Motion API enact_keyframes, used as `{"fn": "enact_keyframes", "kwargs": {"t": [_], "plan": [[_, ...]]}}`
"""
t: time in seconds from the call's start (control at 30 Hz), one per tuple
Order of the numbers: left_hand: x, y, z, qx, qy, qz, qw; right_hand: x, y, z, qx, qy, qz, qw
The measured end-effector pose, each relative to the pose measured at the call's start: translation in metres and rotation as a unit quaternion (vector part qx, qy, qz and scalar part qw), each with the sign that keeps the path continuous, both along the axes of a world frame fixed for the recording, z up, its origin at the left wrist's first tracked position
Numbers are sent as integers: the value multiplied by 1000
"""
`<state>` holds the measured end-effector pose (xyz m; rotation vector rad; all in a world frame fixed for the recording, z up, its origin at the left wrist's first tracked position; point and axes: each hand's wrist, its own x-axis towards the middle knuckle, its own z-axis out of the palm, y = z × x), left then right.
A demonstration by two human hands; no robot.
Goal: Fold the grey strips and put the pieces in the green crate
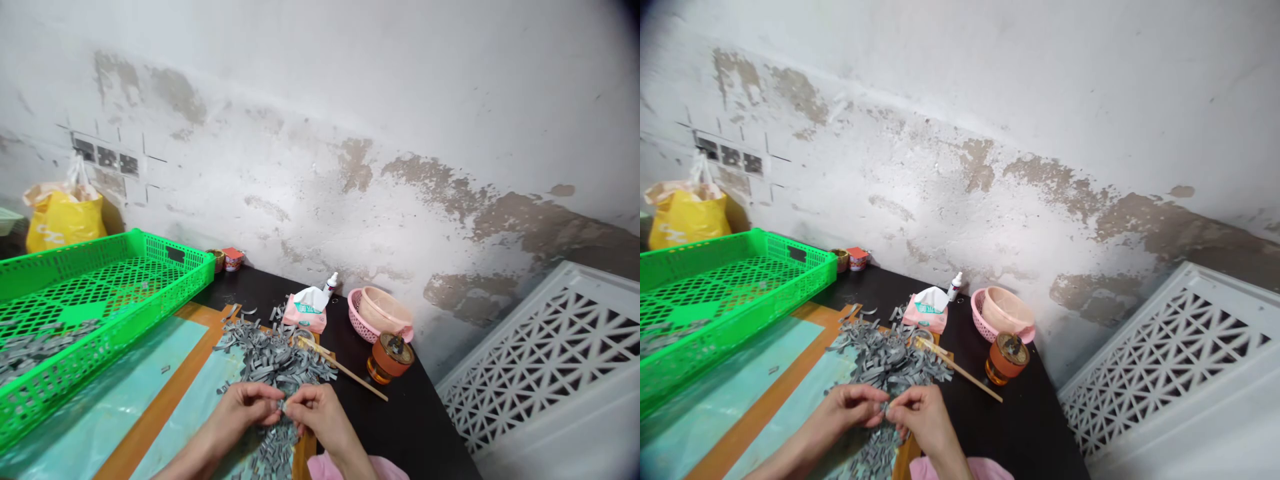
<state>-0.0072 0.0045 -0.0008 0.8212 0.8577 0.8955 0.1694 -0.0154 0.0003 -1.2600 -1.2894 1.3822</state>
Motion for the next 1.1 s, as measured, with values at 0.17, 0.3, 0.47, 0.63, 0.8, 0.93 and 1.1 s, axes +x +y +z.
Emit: {"fn": "enact_keyframes", "kwargs": {"t": [0.17,0.3,0.47,0.63,0.8,0.93,1.1], "plan": [[1,-1,-2,-1,10,-21,1000,-1,3,-1,-16,38,-29,999],[2,-3,-1,-18,-19,-21,999,1,5,0,-6,47,-24,999],[3,0,-6,-9,-17,-29,999,-2,6,-5,-10,64,-24,998],[-1,5,-12,-16,-38,-28,999,-2,1,-1,7,112,11,994],[-4,10,-10,-12,-91,-30,995,3,-2,7,39,153,60,986],[0,12,-6,-29,-85,-31,995,5,5,14,51,90,58,993],[9,16,3,-1,-88,-50,995,9,14,24,32,103,82,991]]}}
